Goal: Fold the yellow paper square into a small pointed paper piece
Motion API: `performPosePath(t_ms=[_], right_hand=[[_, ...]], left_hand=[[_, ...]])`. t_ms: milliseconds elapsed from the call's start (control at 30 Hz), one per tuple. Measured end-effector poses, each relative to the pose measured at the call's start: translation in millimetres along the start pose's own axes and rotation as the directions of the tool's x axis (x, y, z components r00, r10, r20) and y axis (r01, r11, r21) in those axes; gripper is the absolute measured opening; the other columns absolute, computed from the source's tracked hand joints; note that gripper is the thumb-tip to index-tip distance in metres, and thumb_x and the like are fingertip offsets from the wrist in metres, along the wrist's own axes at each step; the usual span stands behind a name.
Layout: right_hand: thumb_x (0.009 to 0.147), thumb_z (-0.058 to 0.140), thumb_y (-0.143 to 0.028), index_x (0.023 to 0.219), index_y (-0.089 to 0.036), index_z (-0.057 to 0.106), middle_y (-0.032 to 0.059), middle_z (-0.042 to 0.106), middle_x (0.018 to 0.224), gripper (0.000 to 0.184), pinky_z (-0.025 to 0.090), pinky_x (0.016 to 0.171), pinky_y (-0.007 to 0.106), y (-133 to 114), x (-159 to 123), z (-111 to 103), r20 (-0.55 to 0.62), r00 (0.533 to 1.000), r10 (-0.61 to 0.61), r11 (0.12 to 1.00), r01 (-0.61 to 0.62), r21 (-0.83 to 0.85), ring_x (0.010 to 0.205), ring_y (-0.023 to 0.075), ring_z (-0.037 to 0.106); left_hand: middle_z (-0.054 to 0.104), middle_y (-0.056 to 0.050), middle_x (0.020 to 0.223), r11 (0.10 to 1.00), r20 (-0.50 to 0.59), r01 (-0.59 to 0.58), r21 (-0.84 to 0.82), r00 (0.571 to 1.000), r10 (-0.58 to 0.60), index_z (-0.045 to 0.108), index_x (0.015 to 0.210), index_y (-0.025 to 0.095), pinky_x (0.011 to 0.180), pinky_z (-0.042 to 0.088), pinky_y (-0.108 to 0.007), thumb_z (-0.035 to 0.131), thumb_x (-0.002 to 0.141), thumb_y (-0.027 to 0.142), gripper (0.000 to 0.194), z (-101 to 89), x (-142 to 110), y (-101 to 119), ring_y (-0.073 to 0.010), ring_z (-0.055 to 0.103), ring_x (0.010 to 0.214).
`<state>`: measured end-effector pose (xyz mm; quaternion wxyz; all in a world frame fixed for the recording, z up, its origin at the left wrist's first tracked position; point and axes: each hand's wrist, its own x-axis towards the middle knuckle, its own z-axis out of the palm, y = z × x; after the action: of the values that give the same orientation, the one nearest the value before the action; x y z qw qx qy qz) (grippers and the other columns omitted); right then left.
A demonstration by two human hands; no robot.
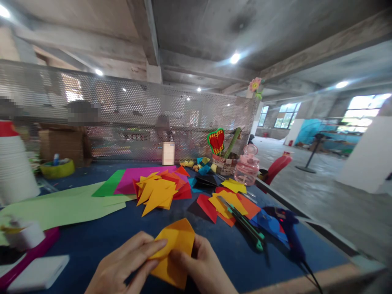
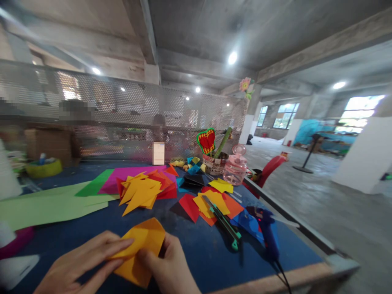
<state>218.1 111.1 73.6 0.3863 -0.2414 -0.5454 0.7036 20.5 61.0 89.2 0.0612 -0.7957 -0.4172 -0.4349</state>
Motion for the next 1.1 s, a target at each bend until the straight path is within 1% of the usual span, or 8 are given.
performPosePath(t_ms=[67,200,333,467,700,767,933,1100], right_hand=[[0.073,0.083,-0.059,0.1,-0.015,0.073,0.0047,0.073,0.091,0.052,0.05,0.078,0.026,1.6,0.4,0.0,-0.008,1.0,0.004,1.0,-0.004,-0.004,0.078,0.0153,0.065],[0.073,0.082,-0.061,0.096,-0.015,0.073,0.004,0.071,0.088,0.052,0.049,0.078,0.026,2.7,0.5,-0.4,-0.006,1.0,0.003,1.0,-0.003,-0.014,0.077,0.0149,0.063],[0.074,0.081,-0.064,0.095,-0.015,0.074,0.0037,0.071,0.087,0.054,0.048,0.074,0.023,0.2,-0.5,0.4,0.01,1.0,-0.003,0.999,0.003,-0.045,0.075,0.0133,0.062],[0.073,0.079,-0.068,0.099,-0.014,0.075,0.0048,0.072,0.09,0.06,0.048,0.074,0.023,0.0,-1.6,0.4,0.011,1.0,0.002,0.998,-0.001,-0.065,0.078,0.0137,0.063],[0.078,0.076,-0.066,0.108,-0.015,0.075,0.0065,0.074,0.098,0.059,0.05,0.077,0.025,4.9,-2.5,0.9,0.027,1.0,-0.015,0.995,0.018,-0.097,0.085,0.017,0.065],[0.081,0.075,-0.062,0.109,-0.016,0.075,0.0062,0.074,0.098,0.054,0.05,0.075,0.024,6.8,-1.6,1.9,0.025,0.999,-0.023,0.993,0.026,-0.114,0.084,0.0165,0.064],[0.085,0.073,-0.042,0.104,-0.018,0.076,0.0035,0.074,0.095,0.031,0.048,0.068,0.022,11.3,1.1,3.4,-0.026,0.998,-0.048,0.98,0.042,-0.197,0.079,0.0149,0.062],[0.086,0.064,-0.024,0.105,-0.02,0.077,0.0002,0.074,0.089,0.022,0.05,0.072,0.023,11.1,0.4,4.8,-0.043,0.994,-0.099,0.955,0.083,-0.286,0.08,0.0157,0.064]], left_hand=[[0.076,0.004,0.097,1.0,-0.02,0.003,0.023,1.0,-0.002,0.07,0.114,0.032,0.075,0.054,-0.007,0.059,0.096,0.027,0.022,0.8,-1.3,1.5,-0.0078,0.076,0.081],[0.077,0.003,0.104,0.994,-0.068,-0.012,0.104,0.997,0.019,0.072,0.109,0.033,0.081,0.055,-0.01,0.06,0.095,0.028,0.019,1.9,-6.1,1.5,-0.01,0.076,0.088],[0.078,0.003,0.094,0.994,-0.026,-0.025,0.107,0.999,0.028,0.072,0.106,0.033,0.078,0.055,-0.009,0.055,0.096,0.027,0.021,3.8,-6.1,0.7,-0.0097,0.076,0.086],[0.079,0.003,0.095,0.987,-0.077,-0.053,0.152,0.995,0.065,0.072,0.108,0.033,0.081,0.056,-0.011,0.056,0.096,0.032,0.02,6.4,-4.1,-0.7,-0.0109,0.077,0.087],[0.077,0.005,0.087,0.998,-0.04,-0.024,0.062,0.999,0.027,0.072,0.105,0.031,0.072,0.054,-0.006,0.054,0.097,0.028,0.02,1.6,1.3,5.4,-0.0081,0.076,0.075],[0.077,0.005,0.087,0.996,-0.028,-0.02,0.092,0.999,0.023,0.071,0.105,0.03,0.072,0.054,-0.005,0.053,0.097,0.027,0.02,1.6,0.2,7.9,-0.0076,0.076,0.075],[0.077,0.003,0.092,0.968,-0.077,-0.055,0.244,0.994,0.076,0.067,0.102,0.027,0.079,0.052,-0.005,0.045,0.1,0.024,0.022,8.4,-9.4,5.5,-0.0072,0.076,0.08],[0.075,0.0,0.091,0.942,0.01,-0.099,0.32,0.995,0.102,0.061,0.1,0.024,0.078,0.053,-0.005,0.04,0.101,0.022,0.022,9.7,-13.5,1.2,-0.0069,0.075,0.082]])
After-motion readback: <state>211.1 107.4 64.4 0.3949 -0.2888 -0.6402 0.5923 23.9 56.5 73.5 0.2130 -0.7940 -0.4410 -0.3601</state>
